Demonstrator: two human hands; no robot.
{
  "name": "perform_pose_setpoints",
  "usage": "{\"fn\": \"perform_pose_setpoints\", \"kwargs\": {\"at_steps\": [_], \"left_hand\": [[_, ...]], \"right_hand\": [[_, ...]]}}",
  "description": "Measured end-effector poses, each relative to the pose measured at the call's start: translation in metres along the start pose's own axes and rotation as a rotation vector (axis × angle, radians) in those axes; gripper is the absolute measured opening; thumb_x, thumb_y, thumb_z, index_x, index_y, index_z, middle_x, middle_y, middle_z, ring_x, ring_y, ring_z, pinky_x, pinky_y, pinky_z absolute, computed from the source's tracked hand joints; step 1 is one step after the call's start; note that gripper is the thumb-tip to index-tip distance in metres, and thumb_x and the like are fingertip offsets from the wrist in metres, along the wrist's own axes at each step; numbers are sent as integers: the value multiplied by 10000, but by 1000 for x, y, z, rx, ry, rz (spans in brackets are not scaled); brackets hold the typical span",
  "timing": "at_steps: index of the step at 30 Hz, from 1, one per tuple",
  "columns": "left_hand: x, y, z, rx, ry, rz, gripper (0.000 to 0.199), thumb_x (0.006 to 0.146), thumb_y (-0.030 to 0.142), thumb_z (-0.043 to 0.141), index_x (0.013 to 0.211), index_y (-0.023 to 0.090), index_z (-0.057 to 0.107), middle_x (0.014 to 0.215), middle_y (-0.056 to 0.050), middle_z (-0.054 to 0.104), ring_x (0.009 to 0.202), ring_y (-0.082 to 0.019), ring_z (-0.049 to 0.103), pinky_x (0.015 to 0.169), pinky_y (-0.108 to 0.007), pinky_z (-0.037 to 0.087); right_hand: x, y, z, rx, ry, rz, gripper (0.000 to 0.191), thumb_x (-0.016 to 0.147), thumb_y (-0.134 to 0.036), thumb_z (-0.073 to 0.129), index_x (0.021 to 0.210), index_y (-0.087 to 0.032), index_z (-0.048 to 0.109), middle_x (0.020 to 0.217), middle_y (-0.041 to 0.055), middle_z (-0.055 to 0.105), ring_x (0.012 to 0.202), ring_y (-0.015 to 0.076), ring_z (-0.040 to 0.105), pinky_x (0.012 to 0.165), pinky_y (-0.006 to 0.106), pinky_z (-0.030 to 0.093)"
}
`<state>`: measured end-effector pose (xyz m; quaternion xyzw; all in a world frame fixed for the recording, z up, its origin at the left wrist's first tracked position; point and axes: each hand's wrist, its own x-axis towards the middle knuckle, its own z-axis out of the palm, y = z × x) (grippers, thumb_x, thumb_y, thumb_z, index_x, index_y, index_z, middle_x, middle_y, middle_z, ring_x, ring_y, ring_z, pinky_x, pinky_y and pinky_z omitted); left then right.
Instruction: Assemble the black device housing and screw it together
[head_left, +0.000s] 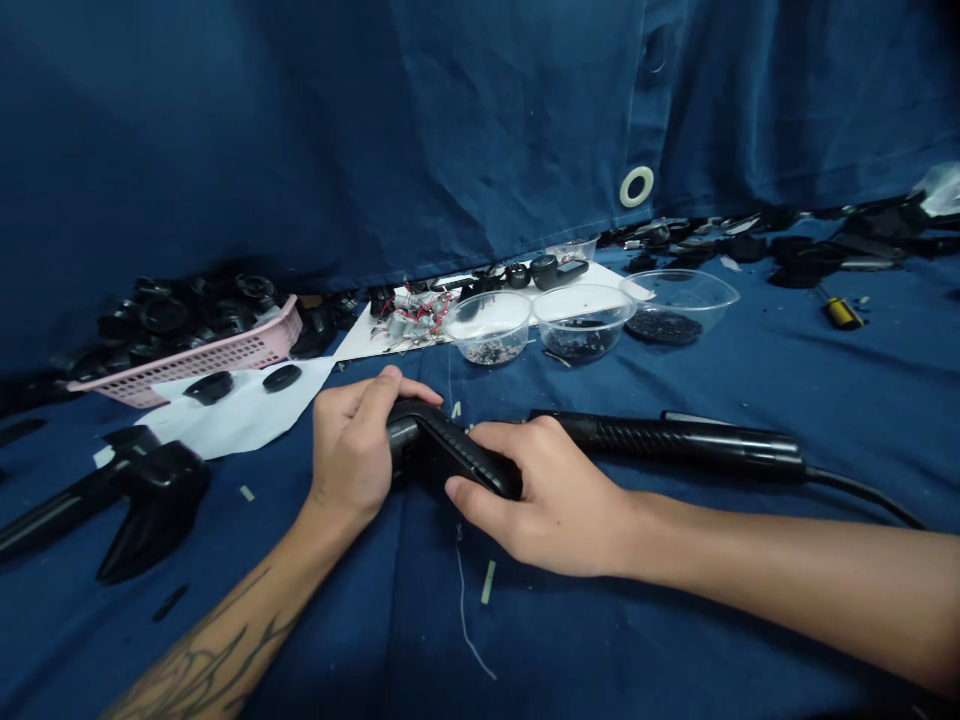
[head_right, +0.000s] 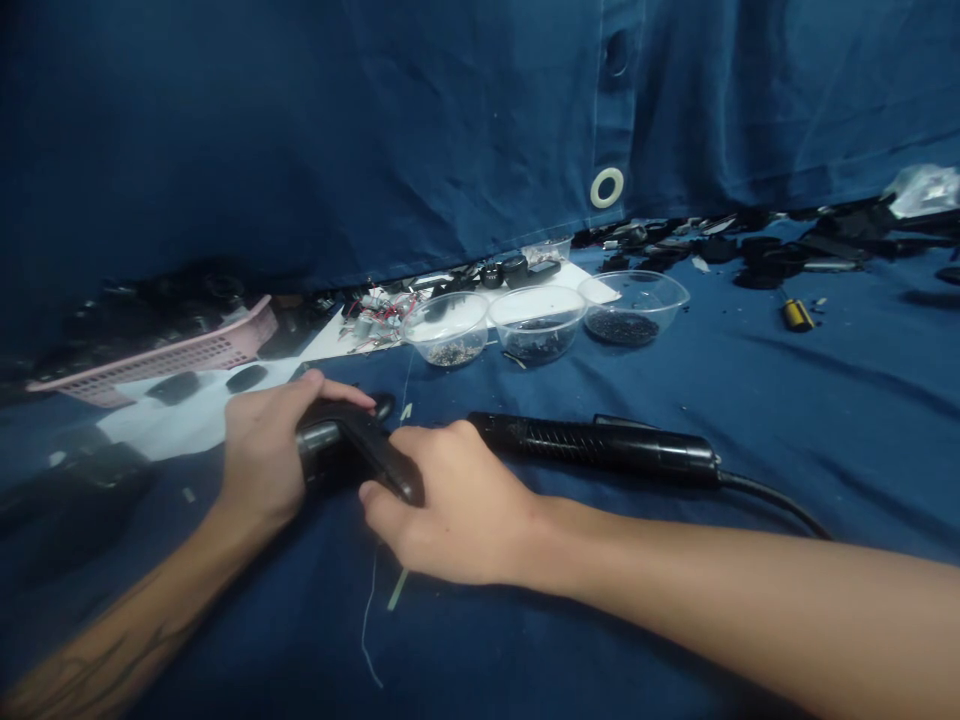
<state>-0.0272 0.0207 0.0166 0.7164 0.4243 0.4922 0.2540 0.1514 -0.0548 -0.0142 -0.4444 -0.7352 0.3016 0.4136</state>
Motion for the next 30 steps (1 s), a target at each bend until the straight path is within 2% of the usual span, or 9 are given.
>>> {"fn": "perform_pose_setpoints", "kwargs": {"at_steps": [7,11,14,17,19,22,25,30], "left_hand": [[0,2,2,-5,-35,2,397,947,389,557,673,241,804,685,-27,773,675,-197,680,666,-327,494],[-5,2,-4,86,70,106,375,949,329,547,671,266,790,658,1,755,640,-192,663,624,-333,485],[-10,2,-9,175,110,250,314,941,277,550,759,280,806,732,12,779,668,-191,688,618,-330,507],[-18,7,-8,185,114,358,281,941,261,564,796,289,802,803,12,797,739,-204,730,657,-342,547],[-24,13,-3,130,86,411,299,967,255,547,792,281,789,817,10,795,739,-196,733,653,-345,549],[-30,21,2,64,60,462,313,979,211,532,790,263,776,815,15,786,695,-167,711,635,-335,532],[-31,22,4,81,63,471,319,980,191,519,805,257,776,810,13,780,689,-163,707,632,-330,525],[-30,22,1,136,59,525,321,984,193,497,827,243,772,822,-10,784,716,-176,720,645,-335,538]], "right_hand": [[-1,-1,1,1,-1,-8,284,929,-287,632,717,-154,496,600,-65,499,515,43,423,514,221,309],[-2,-2,0,43,-11,1,257,910,-278,670,743,-155,519,619,-61,505,539,50,436,528,220,316],[-2,-4,-1,310,-27,132,250,968,-397,685,919,-179,573,745,-39,615,637,82,559,591,208,394],[0,-5,-1,691,-119,309,448,1035,-634,570,1141,-206,488,874,20,695,774,159,690,719,260,529],[3,-4,0,791,-188,345,542,1036,-712,504,1168,-187,468,920,59,707,780,172,704,747,293,569],[6,-1,1,778,-242,293,597,1034,-730,490,1127,-142,537,975,85,700,720,128,669,694,256,571],[6,1,2,759,-249,241,631,1046,-728,452,1115,-114,579,940,75,683,707,112,645,670,233,557],[3,-3,2,721,-237,147,572,1062,-680,477,1040,-118,585,898,37,630,719,103,597,692,231,519]]}}
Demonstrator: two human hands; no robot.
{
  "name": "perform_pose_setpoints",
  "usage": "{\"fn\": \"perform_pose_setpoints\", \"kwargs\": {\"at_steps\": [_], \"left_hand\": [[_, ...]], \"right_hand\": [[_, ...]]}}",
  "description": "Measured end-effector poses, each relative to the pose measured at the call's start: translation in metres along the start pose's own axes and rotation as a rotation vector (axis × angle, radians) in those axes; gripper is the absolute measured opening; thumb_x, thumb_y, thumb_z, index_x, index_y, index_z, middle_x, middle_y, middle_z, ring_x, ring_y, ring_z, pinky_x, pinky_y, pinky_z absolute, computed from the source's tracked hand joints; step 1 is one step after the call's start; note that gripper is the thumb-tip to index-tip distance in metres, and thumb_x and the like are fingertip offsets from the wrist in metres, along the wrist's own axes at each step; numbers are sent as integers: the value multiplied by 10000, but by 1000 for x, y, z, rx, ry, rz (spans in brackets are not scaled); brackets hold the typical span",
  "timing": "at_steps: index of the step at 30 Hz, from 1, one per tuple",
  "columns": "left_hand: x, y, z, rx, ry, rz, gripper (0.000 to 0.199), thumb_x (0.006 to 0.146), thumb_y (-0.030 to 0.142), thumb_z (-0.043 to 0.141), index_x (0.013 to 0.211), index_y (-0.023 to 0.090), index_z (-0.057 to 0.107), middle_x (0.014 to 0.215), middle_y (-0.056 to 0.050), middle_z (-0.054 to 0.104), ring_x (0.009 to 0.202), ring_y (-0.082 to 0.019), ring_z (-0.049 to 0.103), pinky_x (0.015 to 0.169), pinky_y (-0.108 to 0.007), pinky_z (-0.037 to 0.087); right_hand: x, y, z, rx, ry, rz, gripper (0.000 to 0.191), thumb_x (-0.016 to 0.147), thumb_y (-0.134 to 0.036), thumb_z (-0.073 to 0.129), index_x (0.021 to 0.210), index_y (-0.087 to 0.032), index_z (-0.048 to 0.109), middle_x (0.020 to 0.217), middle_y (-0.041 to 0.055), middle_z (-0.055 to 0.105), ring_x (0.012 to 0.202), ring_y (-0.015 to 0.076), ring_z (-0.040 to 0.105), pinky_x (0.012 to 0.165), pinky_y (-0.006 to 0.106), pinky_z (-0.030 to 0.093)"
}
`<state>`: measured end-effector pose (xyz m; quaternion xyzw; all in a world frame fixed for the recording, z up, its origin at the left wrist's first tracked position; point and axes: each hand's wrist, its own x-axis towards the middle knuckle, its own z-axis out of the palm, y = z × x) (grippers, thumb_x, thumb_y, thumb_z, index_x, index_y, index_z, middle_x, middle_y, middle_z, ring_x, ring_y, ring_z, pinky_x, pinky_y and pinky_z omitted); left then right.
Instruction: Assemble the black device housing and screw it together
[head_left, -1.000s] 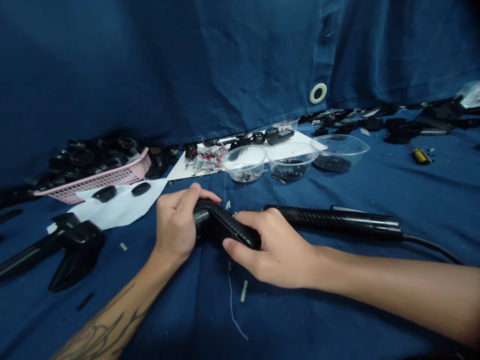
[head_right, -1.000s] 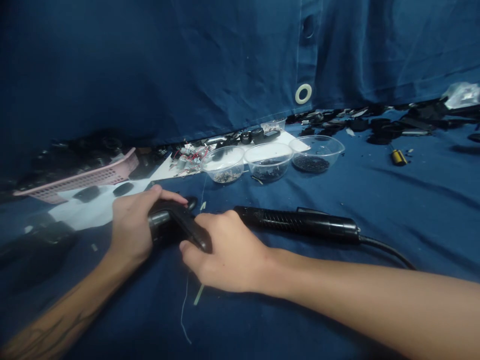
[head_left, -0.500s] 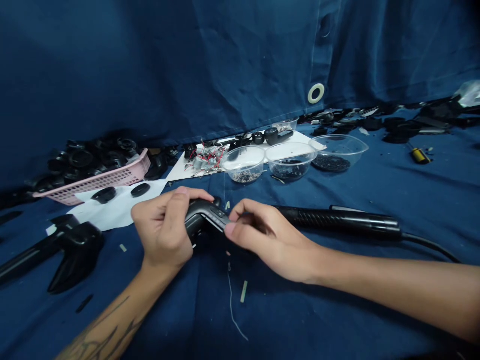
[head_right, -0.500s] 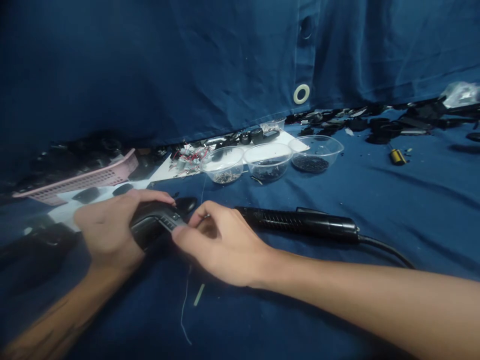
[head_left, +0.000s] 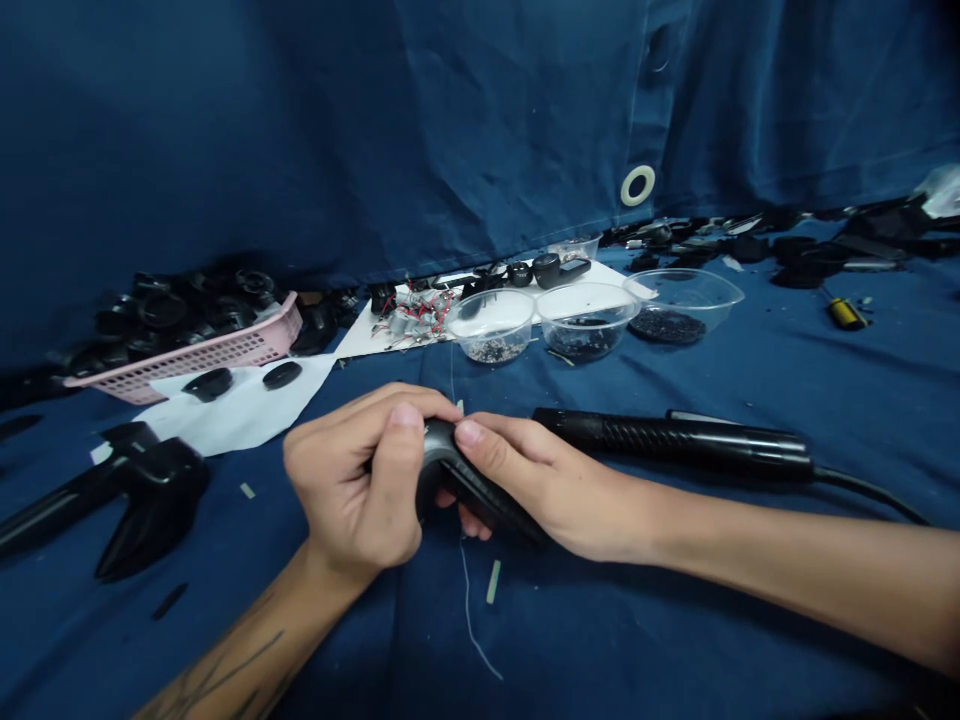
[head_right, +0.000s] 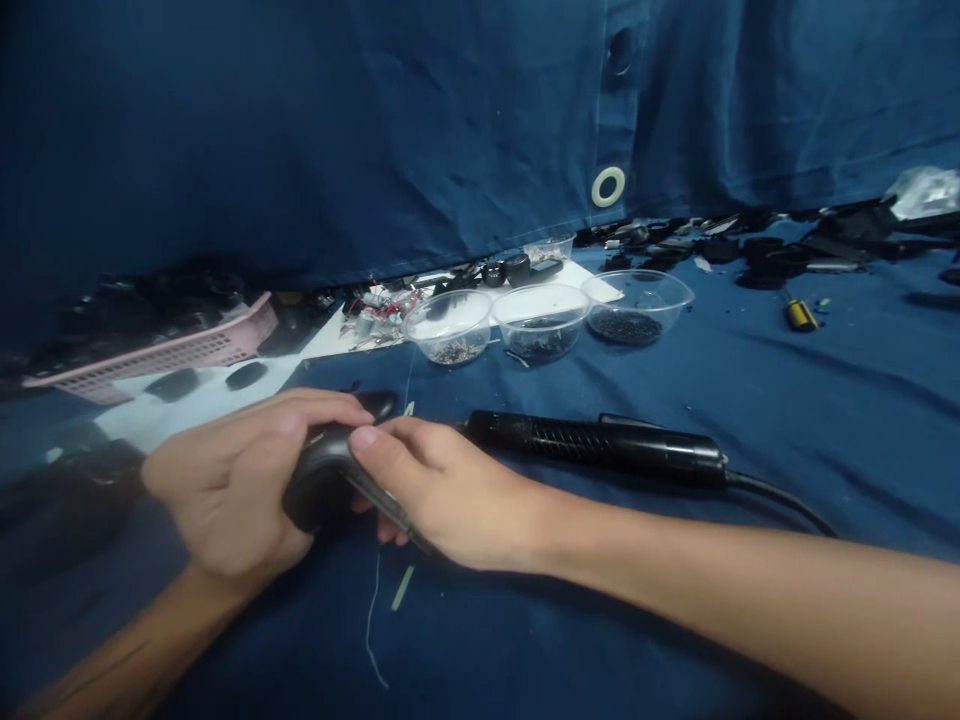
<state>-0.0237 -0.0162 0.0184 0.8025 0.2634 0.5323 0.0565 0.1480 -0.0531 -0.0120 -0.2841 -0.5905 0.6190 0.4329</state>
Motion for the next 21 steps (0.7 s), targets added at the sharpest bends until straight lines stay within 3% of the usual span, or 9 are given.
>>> {"fn": "perform_pose_setpoints", "kwargs": {"at_steps": [7,15,21], "left_hand": [[-1,0,-1,18,-17,-14,317,975,213,491,822,243,767,818,-12,785,730,-195,731,657,-350,552],[-3,-7,1,-49,-12,-86,320,992,218,498,821,232,768,825,-6,772,704,-174,703,620,-337,529],[-5,-3,1,95,-23,43,293,986,185,483,896,252,754,873,-1,790,785,-194,748,723,-357,571]], "right_hand": [[-2,1,0,-166,0,-66,575,1116,-643,336,995,-130,567,823,32,592,746,121,566,742,255,481],[0,5,-3,-11,-33,14,641,1088,-693,380,1019,-103,621,870,58,626,759,127,595,734,250,501],[1,3,1,57,27,4,539,1065,-651,505,966,-130,602,894,37,591,724,106,533,714,250,470]]}}
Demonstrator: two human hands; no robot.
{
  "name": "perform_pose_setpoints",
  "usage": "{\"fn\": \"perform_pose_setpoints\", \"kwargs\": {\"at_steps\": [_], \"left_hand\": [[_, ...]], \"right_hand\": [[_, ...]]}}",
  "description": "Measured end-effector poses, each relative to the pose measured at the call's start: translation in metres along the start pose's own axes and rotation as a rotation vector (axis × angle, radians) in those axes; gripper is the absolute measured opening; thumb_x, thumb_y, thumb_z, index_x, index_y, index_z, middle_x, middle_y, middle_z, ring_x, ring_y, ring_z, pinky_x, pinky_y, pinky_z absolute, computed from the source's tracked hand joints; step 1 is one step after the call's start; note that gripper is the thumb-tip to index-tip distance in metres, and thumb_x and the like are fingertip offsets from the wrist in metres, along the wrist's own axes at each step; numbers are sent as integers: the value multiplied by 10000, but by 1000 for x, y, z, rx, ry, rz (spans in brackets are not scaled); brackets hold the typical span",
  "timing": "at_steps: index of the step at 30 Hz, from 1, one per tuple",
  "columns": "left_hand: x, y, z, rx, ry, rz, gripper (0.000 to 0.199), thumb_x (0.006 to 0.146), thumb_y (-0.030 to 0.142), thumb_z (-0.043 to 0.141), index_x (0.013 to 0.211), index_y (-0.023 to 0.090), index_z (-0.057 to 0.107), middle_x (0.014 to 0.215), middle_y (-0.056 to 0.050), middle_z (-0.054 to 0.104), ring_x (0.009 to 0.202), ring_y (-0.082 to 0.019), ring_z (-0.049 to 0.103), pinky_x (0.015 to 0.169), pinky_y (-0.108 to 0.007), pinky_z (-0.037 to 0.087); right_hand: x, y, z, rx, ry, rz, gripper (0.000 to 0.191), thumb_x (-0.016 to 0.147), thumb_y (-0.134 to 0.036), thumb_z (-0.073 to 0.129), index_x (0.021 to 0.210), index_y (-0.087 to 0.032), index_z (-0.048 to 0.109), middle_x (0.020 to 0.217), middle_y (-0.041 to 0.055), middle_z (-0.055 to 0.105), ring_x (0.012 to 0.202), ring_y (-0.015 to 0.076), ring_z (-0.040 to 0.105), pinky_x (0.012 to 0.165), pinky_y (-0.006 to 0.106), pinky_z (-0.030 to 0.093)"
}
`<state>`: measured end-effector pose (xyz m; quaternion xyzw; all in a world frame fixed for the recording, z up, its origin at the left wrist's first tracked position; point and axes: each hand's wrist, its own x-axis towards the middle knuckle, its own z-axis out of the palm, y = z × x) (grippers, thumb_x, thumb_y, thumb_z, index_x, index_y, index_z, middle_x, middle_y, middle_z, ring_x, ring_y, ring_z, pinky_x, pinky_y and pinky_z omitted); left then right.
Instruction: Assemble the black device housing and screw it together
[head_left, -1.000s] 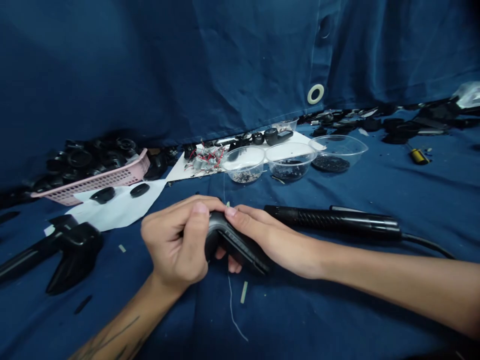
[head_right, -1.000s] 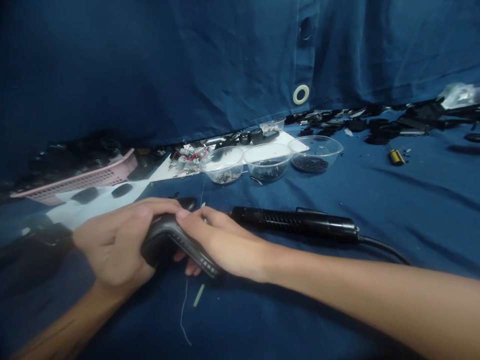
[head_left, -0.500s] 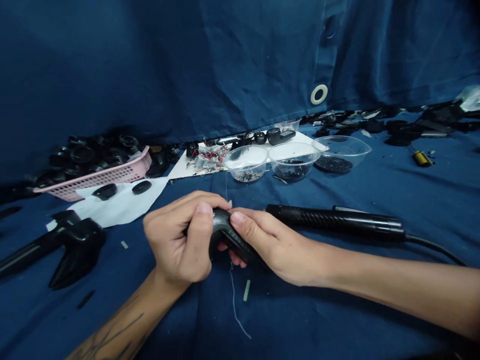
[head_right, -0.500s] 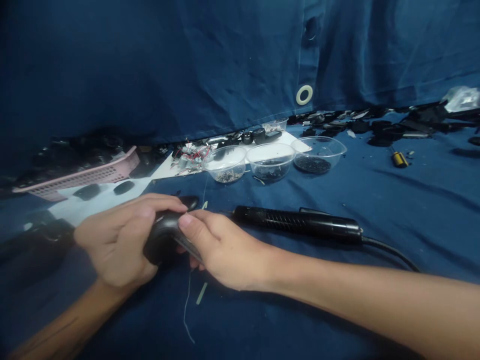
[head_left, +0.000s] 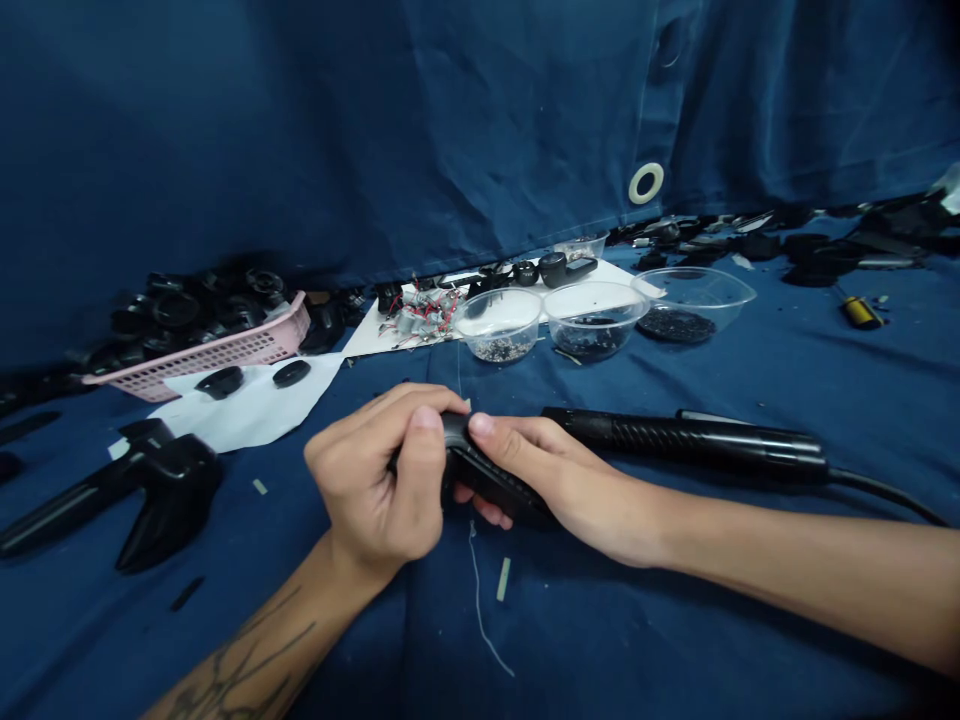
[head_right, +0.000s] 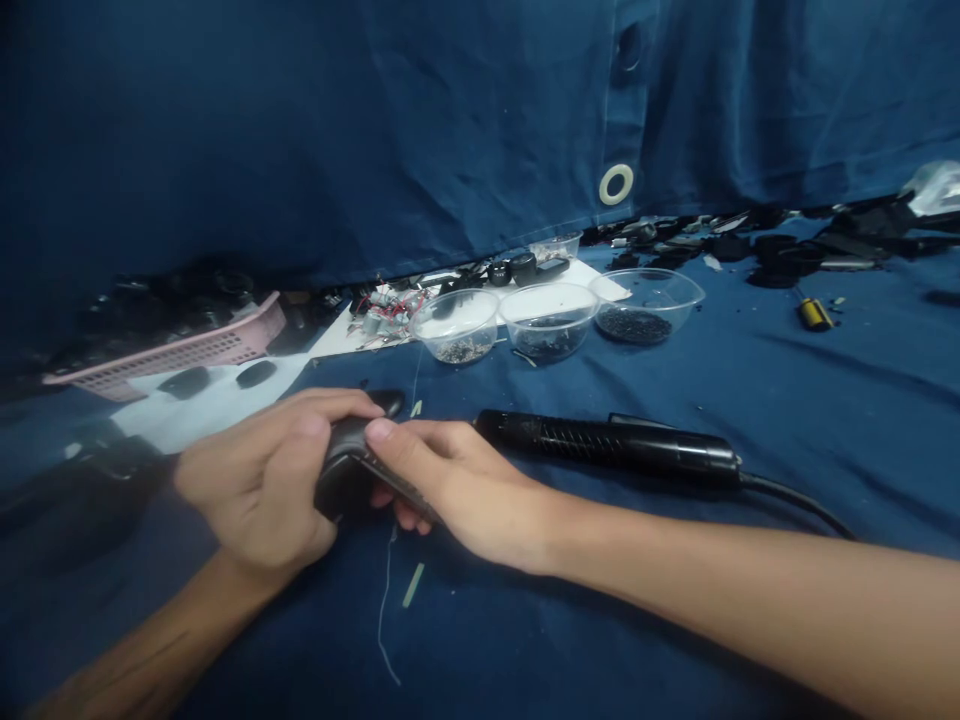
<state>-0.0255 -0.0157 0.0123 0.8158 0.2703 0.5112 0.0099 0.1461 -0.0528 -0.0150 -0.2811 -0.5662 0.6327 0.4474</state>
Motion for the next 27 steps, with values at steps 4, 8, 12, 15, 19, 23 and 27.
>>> {"fn": "perform_pose_setpoints", "kwargs": {"at_steps": [4,8,12,15,19,23,27], "left_hand": [[-1,-1,2,10,29,82,267,956,126,503,908,202,754,887,-20,784,824,-183,749,742,-332,578],[0,-6,6,-40,58,88,262,968,131,518,868,177,756,837,-12,773,771,-158,735,710,-303,565],[4,-9,7,-61,29,54,289,982,166,514,839,185,764,821,-4,779,736,-144,731,679,-288,552],[5,-9,6,-86,23,22,303,984,183,514,827,197,773,816,0,783,728,-140,731,662,-282,546],[6,-11,5,-110,23,9,300,973,176,522,823,202,780,816,-1,784,736,-142,732,661,-282,544],[5,-15,8,-128,53,-11,292,959,145,531,817,191,782,795,-3,781,696,-141,717,637,-287,540],[3,-13,9,-108,58,36,278,970,149,531,848,172,779,802,-16,770,713,-146,715,642,-298,531]], "right_hand": [[0,6,1,41,29,-10,548,1035,-673,553,952,-135,611,868,34,587,712,107,518,699,256,452],[2,6,3,-2,52,-16,591,1042,-682,521,920,-110,605,846,50,581,674,113,513,647,262,436],[3,3,4,-45,34,-41,602,1066,-679,457,918,-108,577,857,60,574,679,121,517,644,271,444],[3,2,2,-103,21,-44,576,1113,-617,370,933,-108,571,831,59,569,690,127,523,647,270,445],[3,2,1,-102,5,-42,529,1135,-550,352,944,-108,571,817,49,571,686,120,525,655,262,446],[4,3,2,4,67,35,562,1057,-648,512,995,-99,616,919,74,626,700,120,552,648,259,458],[5,6,1,49,87,35,612,1018,-698,552,994,-94,644,887,76,639,681,120,553,628,256,458]]}}
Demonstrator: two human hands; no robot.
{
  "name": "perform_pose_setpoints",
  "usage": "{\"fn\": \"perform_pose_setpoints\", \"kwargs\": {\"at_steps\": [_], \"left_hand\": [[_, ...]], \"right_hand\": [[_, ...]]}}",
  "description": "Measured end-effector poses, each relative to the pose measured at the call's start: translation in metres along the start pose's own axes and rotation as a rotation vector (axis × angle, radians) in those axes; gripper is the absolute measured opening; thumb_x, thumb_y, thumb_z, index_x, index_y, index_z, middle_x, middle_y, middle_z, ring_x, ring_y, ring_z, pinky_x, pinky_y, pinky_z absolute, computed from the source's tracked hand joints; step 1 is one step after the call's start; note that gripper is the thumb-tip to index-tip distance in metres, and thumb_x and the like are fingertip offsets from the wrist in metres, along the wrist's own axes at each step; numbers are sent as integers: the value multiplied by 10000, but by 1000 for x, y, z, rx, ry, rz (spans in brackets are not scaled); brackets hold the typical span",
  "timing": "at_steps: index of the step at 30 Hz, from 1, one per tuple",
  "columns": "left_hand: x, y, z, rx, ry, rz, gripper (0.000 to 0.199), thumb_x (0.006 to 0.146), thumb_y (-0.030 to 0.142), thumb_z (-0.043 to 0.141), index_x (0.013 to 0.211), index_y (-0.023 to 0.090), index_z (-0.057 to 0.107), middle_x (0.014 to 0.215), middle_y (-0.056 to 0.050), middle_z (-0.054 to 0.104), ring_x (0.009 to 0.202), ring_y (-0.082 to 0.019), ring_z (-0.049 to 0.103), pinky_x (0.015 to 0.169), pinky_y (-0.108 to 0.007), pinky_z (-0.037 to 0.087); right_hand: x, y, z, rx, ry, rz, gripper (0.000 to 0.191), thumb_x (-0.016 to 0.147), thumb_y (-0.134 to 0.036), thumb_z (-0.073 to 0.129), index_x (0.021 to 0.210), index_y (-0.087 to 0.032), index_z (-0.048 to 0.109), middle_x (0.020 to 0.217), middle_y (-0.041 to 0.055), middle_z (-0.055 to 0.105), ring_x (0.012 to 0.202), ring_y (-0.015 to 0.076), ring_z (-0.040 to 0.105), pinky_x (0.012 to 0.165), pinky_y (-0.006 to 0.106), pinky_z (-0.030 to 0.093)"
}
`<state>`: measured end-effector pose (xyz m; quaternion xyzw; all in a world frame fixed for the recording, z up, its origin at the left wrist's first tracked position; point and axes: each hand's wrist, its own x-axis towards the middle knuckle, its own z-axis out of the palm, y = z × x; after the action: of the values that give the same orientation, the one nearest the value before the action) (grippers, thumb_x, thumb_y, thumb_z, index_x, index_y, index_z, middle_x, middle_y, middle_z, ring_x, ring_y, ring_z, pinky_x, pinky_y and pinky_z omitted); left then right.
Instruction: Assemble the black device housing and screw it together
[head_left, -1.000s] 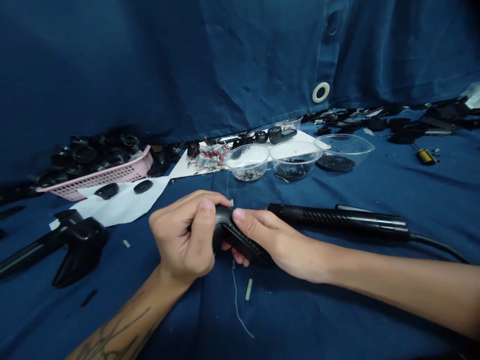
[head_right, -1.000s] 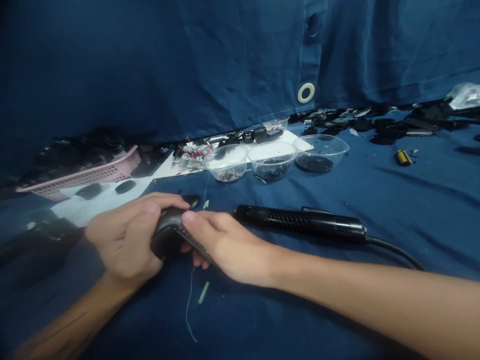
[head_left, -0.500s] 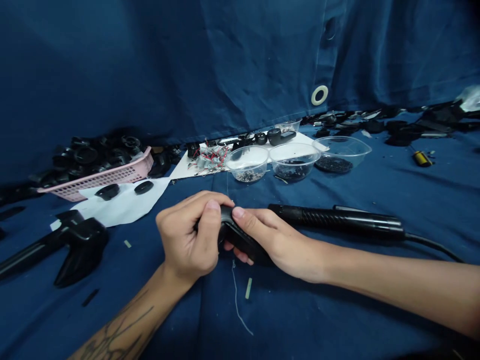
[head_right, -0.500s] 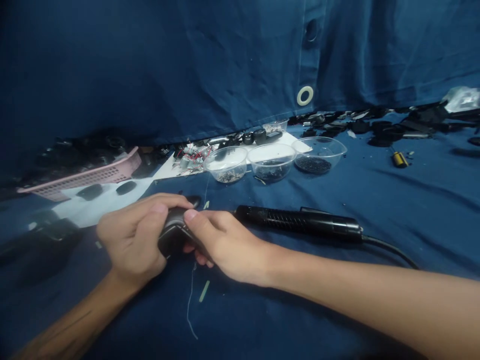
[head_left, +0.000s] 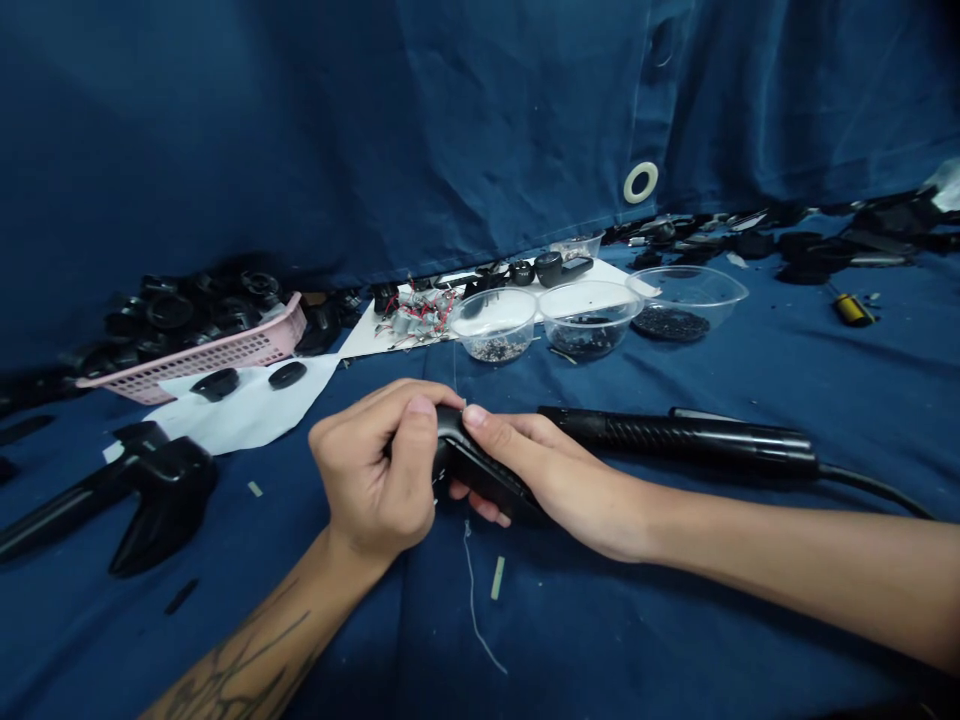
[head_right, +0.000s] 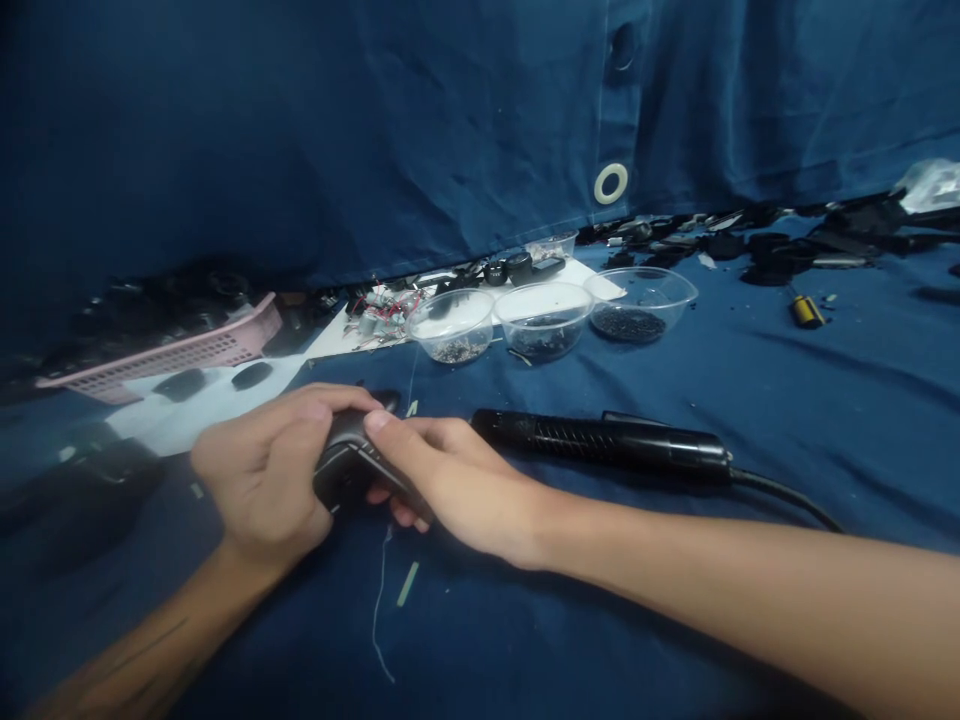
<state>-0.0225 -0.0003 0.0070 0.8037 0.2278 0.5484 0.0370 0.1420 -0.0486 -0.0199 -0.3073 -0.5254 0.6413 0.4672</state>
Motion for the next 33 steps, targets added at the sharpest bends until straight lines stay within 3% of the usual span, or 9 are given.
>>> {"fn": "perform_pose_setpoints", "kwargs": {"at_steps": [9,21,28,33], "left_hand": [[0,8,-1,67,0,29,266,961,137,519,831,186,746,802,2,762,743,-147,722,680,-297,552],[1,1,-2,22,-56,1,272,974,144,536,823,178,760,793,6,766,726,-120,716,666,-260,535],[3,1,-4,44,-72,11,276,970,167,535,838,208,775,818,-4,784,751,-162,741,677,-306,548],[4,1,-5,35,-79,9,277,968,167,540,845,218,782,834,-5,791,764,-172,748,693,-318,559]], "right_hand": [[-2,1,1,29,3,-3,611,1025,-693,547,922,-98,646,812,64,628,647,110,541,599,239,438],[-1,-8,3,-60,-23,-2,624,1013,-718,531,918,-104,584,823,57,589,657,124,532,608,264,450],[-1,-11,1,-110,-78,-50,515,1123,-551,378,921,-111,553,804,42,560,644,110,516,618,256,444],[-3,-11,0,-101,-70,-30,502,1120,-543,409,925,-111,574,789,35,577,644,103,532,623,234,452]]}}
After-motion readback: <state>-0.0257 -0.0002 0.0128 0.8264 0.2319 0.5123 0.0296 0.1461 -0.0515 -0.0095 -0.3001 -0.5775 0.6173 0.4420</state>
